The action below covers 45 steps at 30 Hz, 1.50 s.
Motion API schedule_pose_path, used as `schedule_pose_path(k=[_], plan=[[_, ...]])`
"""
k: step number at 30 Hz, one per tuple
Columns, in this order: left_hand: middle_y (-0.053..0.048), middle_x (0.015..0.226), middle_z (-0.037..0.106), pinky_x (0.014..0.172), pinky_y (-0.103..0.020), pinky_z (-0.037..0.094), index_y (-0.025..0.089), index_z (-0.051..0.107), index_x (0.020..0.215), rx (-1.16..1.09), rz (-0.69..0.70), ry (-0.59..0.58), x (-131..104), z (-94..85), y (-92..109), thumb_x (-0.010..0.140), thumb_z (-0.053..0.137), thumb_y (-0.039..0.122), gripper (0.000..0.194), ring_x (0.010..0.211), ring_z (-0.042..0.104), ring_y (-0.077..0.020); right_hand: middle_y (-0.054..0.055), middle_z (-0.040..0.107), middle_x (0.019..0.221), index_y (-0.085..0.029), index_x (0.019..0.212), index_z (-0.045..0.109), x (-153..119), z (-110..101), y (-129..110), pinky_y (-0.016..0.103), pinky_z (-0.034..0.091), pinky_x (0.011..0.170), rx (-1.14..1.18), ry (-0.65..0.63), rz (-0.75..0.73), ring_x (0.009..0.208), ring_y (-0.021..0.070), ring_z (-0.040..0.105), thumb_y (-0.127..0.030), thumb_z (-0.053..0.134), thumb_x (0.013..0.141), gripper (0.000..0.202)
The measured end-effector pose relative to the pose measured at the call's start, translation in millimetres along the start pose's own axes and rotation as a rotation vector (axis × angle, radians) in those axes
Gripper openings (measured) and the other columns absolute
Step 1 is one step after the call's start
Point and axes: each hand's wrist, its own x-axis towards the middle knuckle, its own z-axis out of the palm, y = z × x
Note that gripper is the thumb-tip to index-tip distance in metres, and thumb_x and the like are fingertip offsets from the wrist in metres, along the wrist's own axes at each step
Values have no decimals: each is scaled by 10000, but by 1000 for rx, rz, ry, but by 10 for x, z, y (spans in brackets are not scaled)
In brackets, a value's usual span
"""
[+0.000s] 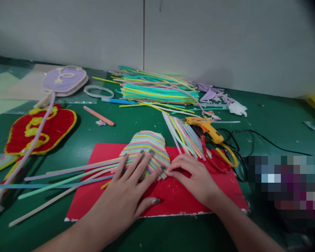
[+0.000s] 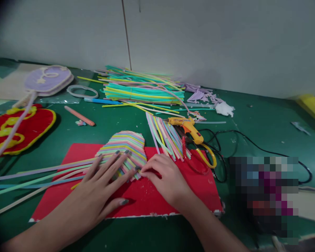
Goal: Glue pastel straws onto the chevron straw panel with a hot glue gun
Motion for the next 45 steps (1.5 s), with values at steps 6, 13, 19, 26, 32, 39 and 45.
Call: schedule_pose_path(k=[6, 13, 19, 26, 32, 39, 45], plan=[[-122, 1508, 356, 1090, -562, 259, 294, 328, 1456, 5, -18, -21, 4, 8, 22, 928, 418, 525, 583, 1385, 309, -328, -2, 650, 803, -210, 797, 646, 0, 5, -9, 311, 440, 793, -27, -33, -12, 807, 147, 596, -162, 633, 845, 69], [-118, 1513, 347, 1098, -566, 248, 284, 337, 1451, 2, -21, -7, 0, -6, 30, 940, 399, 512, 563, 1392, 300, -317, -1, 653, 829, -219, 797, 644, 0, -40, -24, 304, 466, 800, 48, -34, 83, 826, 146, 603, -173, 624, 852, 75], [-104, 1533, 310, 1120, -565, 209, 300, 363, 1434, -44, 59, -14, -11, -49, -39, 906, 422, 575, 599, 1406, 272, -304, 10, 657, 847, -219, 809, 645, -8, -100, -41, 302, 488, 783, 39, -68, 107, 845, 150, 613, -218, 609, 867, 68], [-103, 1535, 306, 1134, -549, 192, 297, 424, 1401, -51, 65, -15, -39, -63, -53, 900, 458, 555, 564, 1402, 280, -310, 7, 661, 840, -222, 815, 663, -15, -64, -42, 321, 486, 822, 9, -86, 82, 839, 148, 613, -229, 607, 871, 79], [-118, 1495, 379, 1092, -557, 265, 295, 460, 1376, -10, 37, -9, -6, -55, 1, 910, 452, 540, 526, 1389, 303, -325, -9, 657, 837, -227, 803, 663, -8, -73, -57, 303, 473, 825, 30, -84, 118, 847, 141, 608, -189, 635, 846, 64], [-106, 1505, 365, 1109, -539, 243, 299, 441, 1389, -35, 33, -3, -4, -61, -9, 919, 429, 540, 528, 1392, 300, -309, -1, 664, 836, -228, 801, 670, -11, -60, -56, 303, 486, 789, 45, -80, 97, 841, 150, 612, -214, 641, 845, 55], [-135, 1519, 329, 1087, -544, 276, 297, 330, 1452, -9, -42, 0, -27, -61, 43, 918, 410, 554, 598, 1383, 318, -319, -5, 657, 846, -237, 814, 666, -28, -39, -45, 306, 475, 801, 66, -83, 98, 849, 150, 605, -222, 633, 852, 53]])
